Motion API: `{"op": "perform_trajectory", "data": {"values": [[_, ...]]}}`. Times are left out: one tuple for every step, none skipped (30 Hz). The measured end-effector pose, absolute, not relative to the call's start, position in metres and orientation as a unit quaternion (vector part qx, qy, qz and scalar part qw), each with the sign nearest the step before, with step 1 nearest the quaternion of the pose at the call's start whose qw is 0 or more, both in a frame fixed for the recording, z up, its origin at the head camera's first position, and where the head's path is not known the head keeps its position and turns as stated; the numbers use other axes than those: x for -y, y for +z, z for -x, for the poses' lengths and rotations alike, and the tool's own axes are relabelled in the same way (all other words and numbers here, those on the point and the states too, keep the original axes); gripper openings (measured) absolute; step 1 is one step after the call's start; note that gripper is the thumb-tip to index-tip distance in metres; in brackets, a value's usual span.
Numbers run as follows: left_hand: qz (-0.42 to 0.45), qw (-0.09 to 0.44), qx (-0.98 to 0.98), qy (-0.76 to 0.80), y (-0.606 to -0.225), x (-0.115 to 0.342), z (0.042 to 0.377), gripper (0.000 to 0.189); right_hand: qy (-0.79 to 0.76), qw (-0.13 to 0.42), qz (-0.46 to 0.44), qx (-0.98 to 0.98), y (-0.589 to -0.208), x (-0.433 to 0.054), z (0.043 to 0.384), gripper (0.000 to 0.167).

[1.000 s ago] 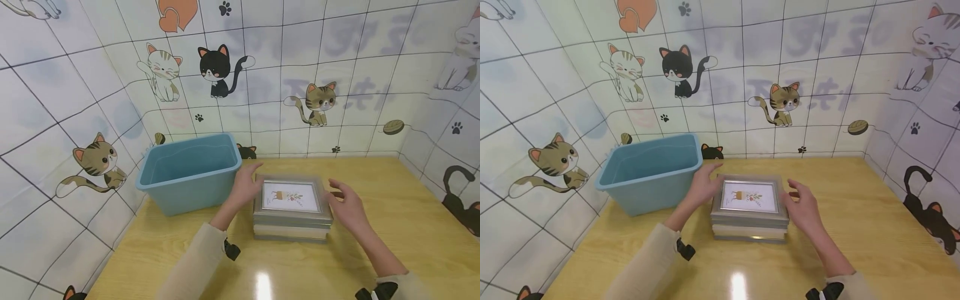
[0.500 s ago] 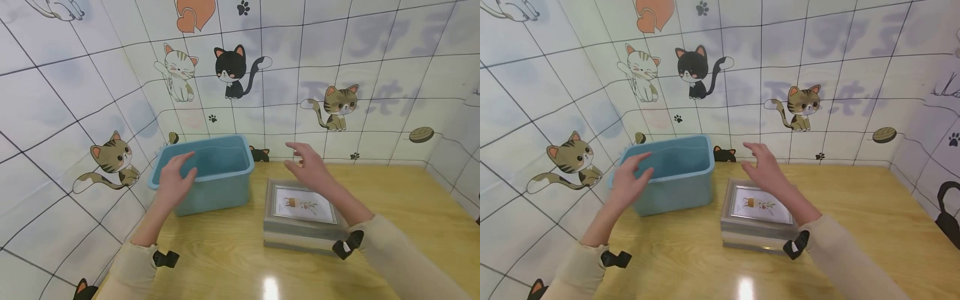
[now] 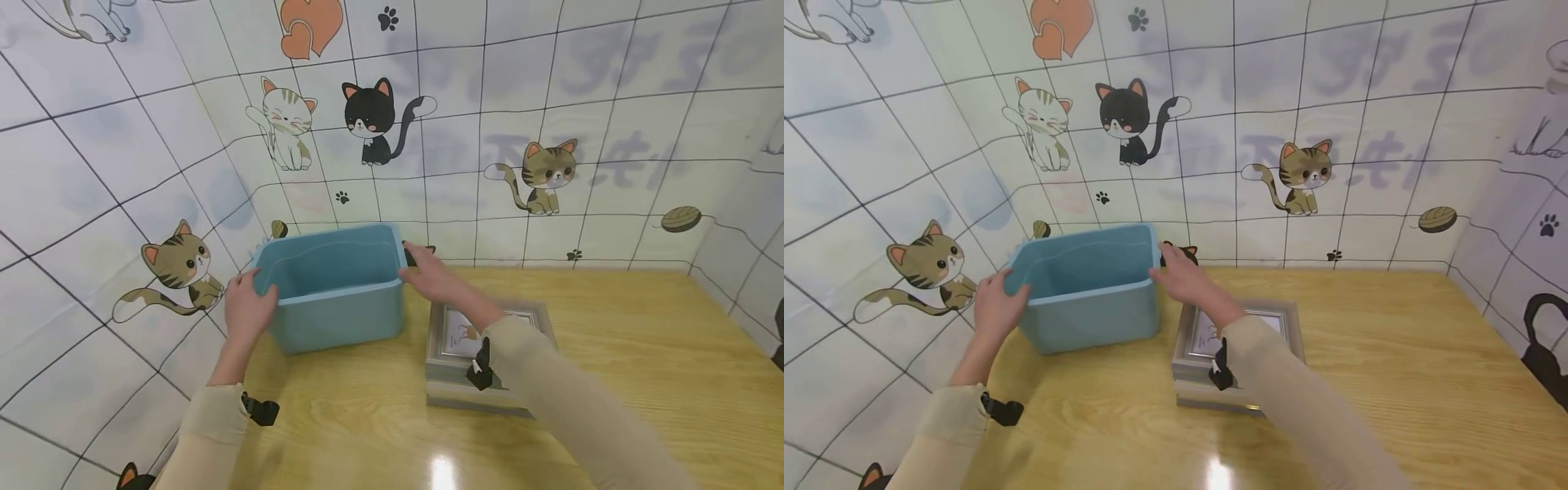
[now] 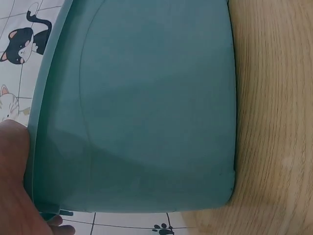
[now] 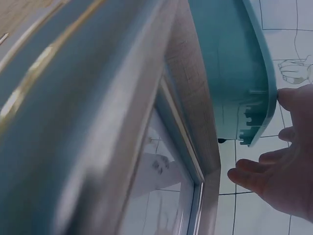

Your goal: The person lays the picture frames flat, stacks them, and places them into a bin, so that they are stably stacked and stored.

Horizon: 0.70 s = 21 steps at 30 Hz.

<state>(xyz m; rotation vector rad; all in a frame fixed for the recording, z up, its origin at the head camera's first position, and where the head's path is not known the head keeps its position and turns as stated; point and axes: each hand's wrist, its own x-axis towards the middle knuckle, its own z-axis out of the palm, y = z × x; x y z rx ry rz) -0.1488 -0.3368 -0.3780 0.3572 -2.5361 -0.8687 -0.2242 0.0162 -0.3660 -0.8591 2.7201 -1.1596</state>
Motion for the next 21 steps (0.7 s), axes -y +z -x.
{"op": "perform_trajectory", "data": {"values": [[-0.138, 0.214, 0.910, -0.329, -0.380, 0.340, 0.150, 0.063, -0.380, 0.037, 0.279, -0.881, -0.367, -0.013, 0.227, 0.069], [-0.145, 0.211, 0.903, -0.344, -0.381, 0.343, 0.152, 0.063, -0.383, 0.041, 0.277, -0.880, -0.368, -0.010, 0.229, 0.070], [-0.151, 0.205, 0.896, -0.364, -0.383, 0.346, 0.154, 0.064, -0.386, 0.044, 0.276, -0.879, -0.368, -0.007, 0.231, 0.070], [-0.158, 0.198, 0.887, -0.387, -0.384, 0.348, 0.156, 0.065, -0.387, 0.043, 0.278, -0.878, -0.368, -0.005, 0.233, 0.069], [-0.163, 0.191, 0.877, -0.409, -0.384, 0.351, 0.158, 0.066, -0.390, 0.042, 0.281, -0.876, -0.367, -0.004, 0.234, 0.067], [-0.168, 0.185, 0.868, -0.430, -0.384, 0.352, 0.159, 0.067, -0.391, 0.045, 0.282, -0.875, -0.367, -0.003, 0.236, 0.066], [-0.173, 0.178, 0.859, -0.447, -0.385, 0.354, 0.161, 0.068, -0.387, 0.048, 0.281, -0.877, -0.366, -0.003, 0.237, 0.066], [-0.176, 0.171, 0.854, -0.460, -0.385, 0.354, 0.164, 0.069, -0.385, 0.051, 0.283, -0.877, -0.365, -0.004, 0.238, 0.065], [-0.177, 0.163, 0.850, -0.469, -0.385, 0.354, 0.165, 0.069, -0.382, 0.056, 0.284, -0.878, -0.365, -0.005, 0.239, 0.065], [-0.176, 0.158, 0.849, -0.473, -0.385, 0.352, 0.167, 0.070, -0.381, 0.062, 0.285, -0.878, -0.364, -0.006, 0.240, 0.065], [-0.174, 0.154, 0.850, -0.472, -0.385, 0.351, 0.170, 0.070, -0.372, 0.069, 0.283, -0.881, -0.362, -0.008, 0.241, 0.065], [-0.173, 0.151, 0.853, -0.468, -0.386, 0.349, 0.172, 0.070, -0.362, 0.075, 0.282, -0.885, -0.362, -0.011, 0.242, 0.065], [-0.172, 0.148, 0.855, -0.466, -0.386, 0.348, 0.174, 0.070, -0.352, 0.079, 0.284, -0.888, -0.361, -0.013, 0.243, 0.065], [-0.171, 0.146, 0.857, -0.464, -0.387, 0.346, 0.176, 0.070, -0.345, 0.083, 0.287, -0.890, -0.361, -0.015, 0.245, 0.064], [-0.171, 0.145, 0.857, -0.463, -0.388, 0.344, 0.177, 0.070, -0.337, 0.086, 0.289, -0.892, -0.360, -0.018, 0.246, 0.064], [-0.170, 0.143, 0.858, -0.463, -0.389, 0.342, 0.179, 0.070, -0.330, 0.089, 0.294, -0.893, -0.360, -0.020, 0.247, 0.064], [-0.168, 0.141, 0.859, -0.463, -0.389, 0.341, 0.181, 0.070, -0.321, 0.090, 0.297, -0.895, -0.359, -0.022, 0.248, 0.064], [-0.166, 0.140, 0.860, -0.462, -0.390, 0.340, 0.183, 0.070, -0.319, 0.092, 0.301, -0.894, -0.359, -0.024, 0.249, 0.064], [-0.163, 0.137, 0.861, -0.463, -0.390, 0.338, 0.184, 0.070, -0.318, 0.094, 0.303, -0.894, -0.359, -0.027, 0.250, 0.064], [-0.158, 0.135, 0.862, -0.462, -0.390, 0.337, 0.185, 0.070, -0.318, 0.095, 0.305, -0.893, -0.359, -0.029, 0.251, 0.064], [-0.152, 0.131, 0.864, -0.462, -0.390, 0.336, 0.187, 0.070, -0.319, 0.094, 0.306, -0.892, -0.359, -0.031, 0.252, 0.064]]}}
